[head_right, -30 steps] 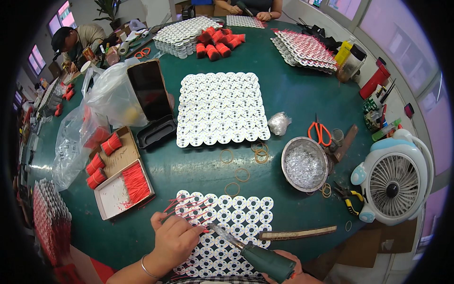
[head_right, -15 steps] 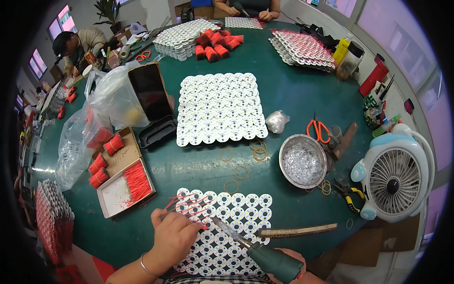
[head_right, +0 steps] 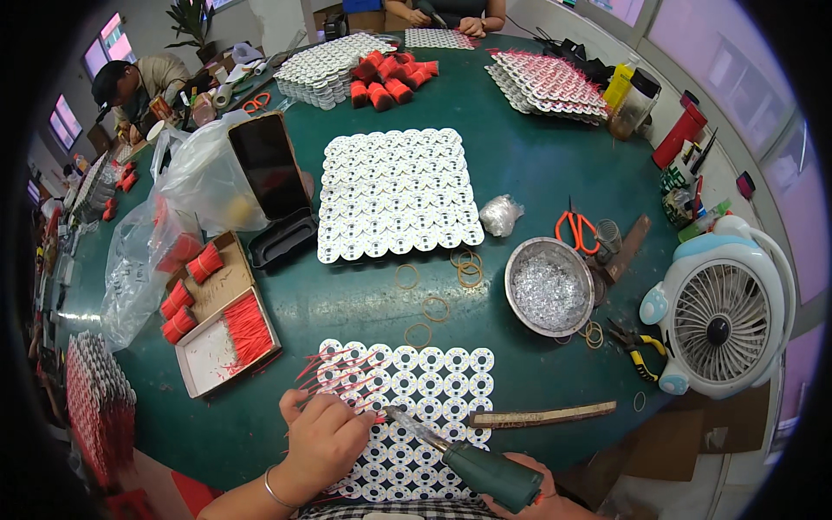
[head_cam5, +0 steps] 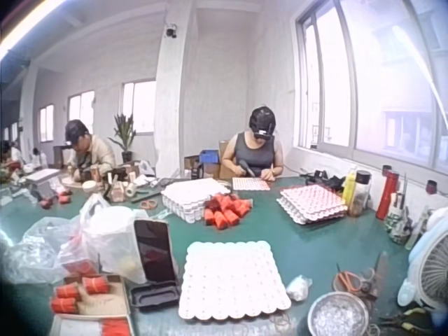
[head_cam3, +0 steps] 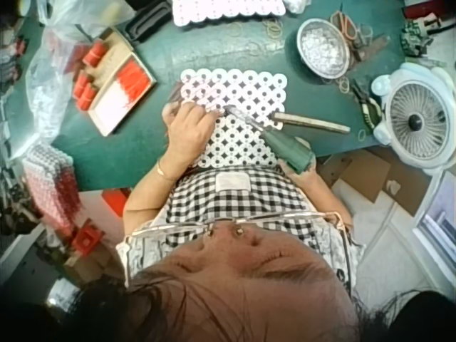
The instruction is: The person solders wires onto a panel of LED circuit boards by taking wires from a box, placing them onto the contact points, and attaching them with a soldering iron.
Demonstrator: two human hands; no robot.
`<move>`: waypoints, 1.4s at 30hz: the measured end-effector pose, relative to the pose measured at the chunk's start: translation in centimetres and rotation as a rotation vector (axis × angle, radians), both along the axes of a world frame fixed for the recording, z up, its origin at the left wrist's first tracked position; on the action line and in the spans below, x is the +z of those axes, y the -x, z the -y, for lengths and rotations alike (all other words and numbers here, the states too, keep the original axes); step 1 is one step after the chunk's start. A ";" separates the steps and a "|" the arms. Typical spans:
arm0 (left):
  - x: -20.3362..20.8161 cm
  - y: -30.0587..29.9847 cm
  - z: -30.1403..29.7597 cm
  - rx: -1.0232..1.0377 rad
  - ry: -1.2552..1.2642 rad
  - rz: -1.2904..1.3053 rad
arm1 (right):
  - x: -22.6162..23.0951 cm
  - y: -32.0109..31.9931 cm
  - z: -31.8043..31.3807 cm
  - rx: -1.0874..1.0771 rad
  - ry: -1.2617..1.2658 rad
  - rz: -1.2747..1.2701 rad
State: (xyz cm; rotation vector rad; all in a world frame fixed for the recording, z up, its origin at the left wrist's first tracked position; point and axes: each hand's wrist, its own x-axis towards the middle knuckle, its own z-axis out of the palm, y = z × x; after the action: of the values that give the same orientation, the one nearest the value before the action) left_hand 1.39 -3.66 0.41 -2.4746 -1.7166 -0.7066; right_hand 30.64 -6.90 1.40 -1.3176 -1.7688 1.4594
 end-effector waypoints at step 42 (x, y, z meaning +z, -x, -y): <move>-0.6 0.4 2.5 0.048 0.005 0.042 | -1.7 1.3 2.6 -0.085 -0.307 -0.055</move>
State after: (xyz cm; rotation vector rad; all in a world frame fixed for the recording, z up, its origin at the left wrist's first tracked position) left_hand 0.98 -6.19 -0.23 -2.4300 -1.7871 -0.7557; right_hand 29.29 -9.51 -0.27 -1.1664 -1.7925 1.1152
